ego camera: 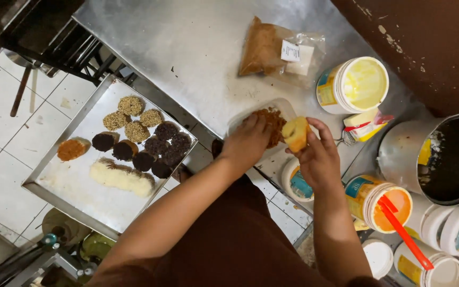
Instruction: The person is seen grating cheese, applying it as a topping to small bread pieces, and then brushing a glaze or egg wash onto a tray of freshly baked buns.
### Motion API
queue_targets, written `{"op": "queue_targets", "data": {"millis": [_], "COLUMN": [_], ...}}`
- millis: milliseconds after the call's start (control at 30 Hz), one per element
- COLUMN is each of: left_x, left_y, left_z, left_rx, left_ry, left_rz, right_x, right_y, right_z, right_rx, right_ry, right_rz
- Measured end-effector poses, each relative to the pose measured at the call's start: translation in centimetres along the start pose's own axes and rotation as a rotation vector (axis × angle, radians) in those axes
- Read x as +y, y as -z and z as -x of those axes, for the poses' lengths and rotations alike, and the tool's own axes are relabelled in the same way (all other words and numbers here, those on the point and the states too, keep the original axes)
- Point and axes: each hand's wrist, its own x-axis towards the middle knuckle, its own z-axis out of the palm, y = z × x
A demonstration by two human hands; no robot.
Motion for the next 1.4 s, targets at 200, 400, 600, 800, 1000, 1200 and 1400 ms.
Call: {"op": "queue_targets", "data": {"millis": [200, 400, 600, 800, 1000, 1200, 1400], "left_x": [1.1, 0.7, -0.4, -2.3, -2.3, -1.8, -1.9], "left_y": [-0.2, 3.4, 2.3, 5.0, 5.7, 5.5, 5.6], "left_z": [-2.8, -0.5, 1.1, 8.6, 14.3, 15.9, 15.8], "left_rx": [-0.145, -0.152, 0.239, 0.546, 0.591, 0.597, 0.586], "left_ry": [-0.019, -0.038, -0.014, 0.151, 0.322, 0.4, 0.411], "left_rz": [-0.086, -0.013, 0.299, 0.264, 0.379, 0.466, 0.541], "right_x": [-1.0, -1.9, -2.4, 1.0, -2.4, 0.2, 1.1], "right_y": [0.6, 0.4, -2.2, -4.9, -7.1, -6.7, -5.8], "right_z": [1.9, 2.2, 0.9, -1.1, -0.7, -2.1, -2.7], "right_rx": [-0.08, -0.061, -0.099, -0.443, -0.472, -0.473, -0.464], "right_ry": [0.098, 0.196, 0.387, 0.828, 0.832, 0.802, 0.791], "right_rz": [-0.028, 0.323, 0.817, 1.728, 1.9, 1.929, 1.947]}}
